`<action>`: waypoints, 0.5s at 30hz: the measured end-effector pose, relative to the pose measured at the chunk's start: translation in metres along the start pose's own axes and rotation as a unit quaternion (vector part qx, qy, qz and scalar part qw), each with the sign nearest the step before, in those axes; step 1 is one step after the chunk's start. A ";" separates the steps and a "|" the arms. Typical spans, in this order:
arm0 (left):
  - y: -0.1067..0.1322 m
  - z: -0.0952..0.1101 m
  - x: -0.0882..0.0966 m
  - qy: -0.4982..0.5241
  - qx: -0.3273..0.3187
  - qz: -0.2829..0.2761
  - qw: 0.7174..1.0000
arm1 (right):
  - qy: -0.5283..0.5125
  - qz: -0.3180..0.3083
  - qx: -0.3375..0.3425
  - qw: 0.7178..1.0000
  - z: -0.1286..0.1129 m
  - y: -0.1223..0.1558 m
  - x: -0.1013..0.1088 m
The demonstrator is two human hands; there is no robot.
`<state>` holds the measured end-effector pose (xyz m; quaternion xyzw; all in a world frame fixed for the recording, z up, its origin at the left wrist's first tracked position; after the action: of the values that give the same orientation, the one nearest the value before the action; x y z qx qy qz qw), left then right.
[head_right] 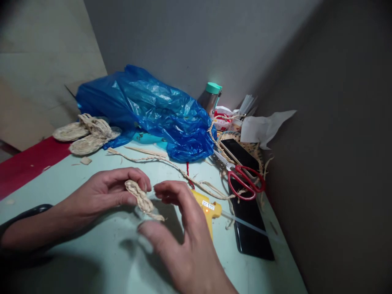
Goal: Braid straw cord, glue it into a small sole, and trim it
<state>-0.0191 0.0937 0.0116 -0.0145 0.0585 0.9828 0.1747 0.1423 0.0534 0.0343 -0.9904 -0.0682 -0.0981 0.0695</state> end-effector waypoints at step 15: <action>0.003 0.002 0.003 0.000 -0.036 0.041 0.999 | 0.106 -0.025 -0.014 0.994 0.016 0.000 -0.011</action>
<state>-0.0232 0.0917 0.0134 -0.0184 0.0238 0.9906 0.1335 0.1343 0.0540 0.0169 -0.9733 -0.0842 -0.2052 0.0596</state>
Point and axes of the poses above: each hand's wrist, its own y-axis away from the middle knuckle, its own x-axis out of the back of the hand, z = x × y, the point moved 7 cm from there along -y, towards the middle knuckle, and after that the axes turned 5 degrees about z, right-handed, at the moved point
